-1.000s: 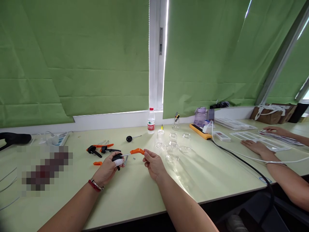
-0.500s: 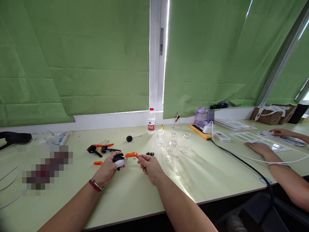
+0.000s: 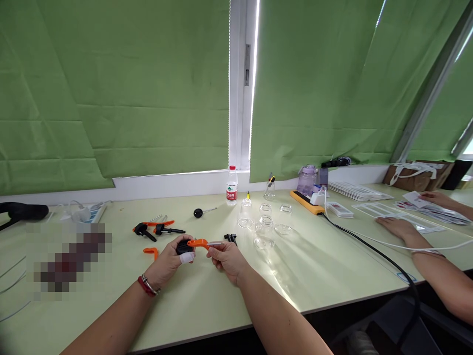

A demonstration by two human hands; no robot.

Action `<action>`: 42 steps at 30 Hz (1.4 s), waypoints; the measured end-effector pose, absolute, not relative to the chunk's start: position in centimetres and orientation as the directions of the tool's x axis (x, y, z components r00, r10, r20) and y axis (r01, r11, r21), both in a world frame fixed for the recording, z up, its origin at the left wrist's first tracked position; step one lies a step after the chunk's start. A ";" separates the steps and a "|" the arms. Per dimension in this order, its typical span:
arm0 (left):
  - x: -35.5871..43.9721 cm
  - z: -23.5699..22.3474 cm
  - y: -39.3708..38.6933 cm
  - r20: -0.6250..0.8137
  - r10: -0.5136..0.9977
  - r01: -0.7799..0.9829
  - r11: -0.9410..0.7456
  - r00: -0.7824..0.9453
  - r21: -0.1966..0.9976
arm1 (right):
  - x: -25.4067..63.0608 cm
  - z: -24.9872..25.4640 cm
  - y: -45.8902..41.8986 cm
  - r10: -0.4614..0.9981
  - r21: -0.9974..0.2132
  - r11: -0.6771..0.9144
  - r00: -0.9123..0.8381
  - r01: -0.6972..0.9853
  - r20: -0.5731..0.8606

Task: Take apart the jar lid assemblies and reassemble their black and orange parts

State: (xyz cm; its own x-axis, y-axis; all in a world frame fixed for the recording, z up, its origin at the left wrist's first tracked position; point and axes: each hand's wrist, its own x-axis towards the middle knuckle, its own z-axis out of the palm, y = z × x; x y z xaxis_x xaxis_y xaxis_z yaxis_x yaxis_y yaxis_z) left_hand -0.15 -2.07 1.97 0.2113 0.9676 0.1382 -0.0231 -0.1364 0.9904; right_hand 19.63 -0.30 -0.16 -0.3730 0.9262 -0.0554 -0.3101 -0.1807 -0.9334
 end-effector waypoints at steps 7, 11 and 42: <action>0.4 2.5 -2.7 0.151 0.949 0.042 -0.169 0.277 0.985 | 19.5 0.2 -0.8 0.906 -0.945 -0.204 -0.414 -0.254 -0.084; 0.6 3.0 -3.1 0.137 0.941 0.065 -0.165 0.309 0.984 | 19.4 0.3 -1.0 0.899 -0.947 -0.202 -0.432 -0.252 -0.077; -0.8 3.6 -1.3 0.121 0.969 -0.398 -0.201 -0.216 0.895 | 15.7 -1.0 -0.4 0.745 -0.385 0.665 -0.598 0.640 0.294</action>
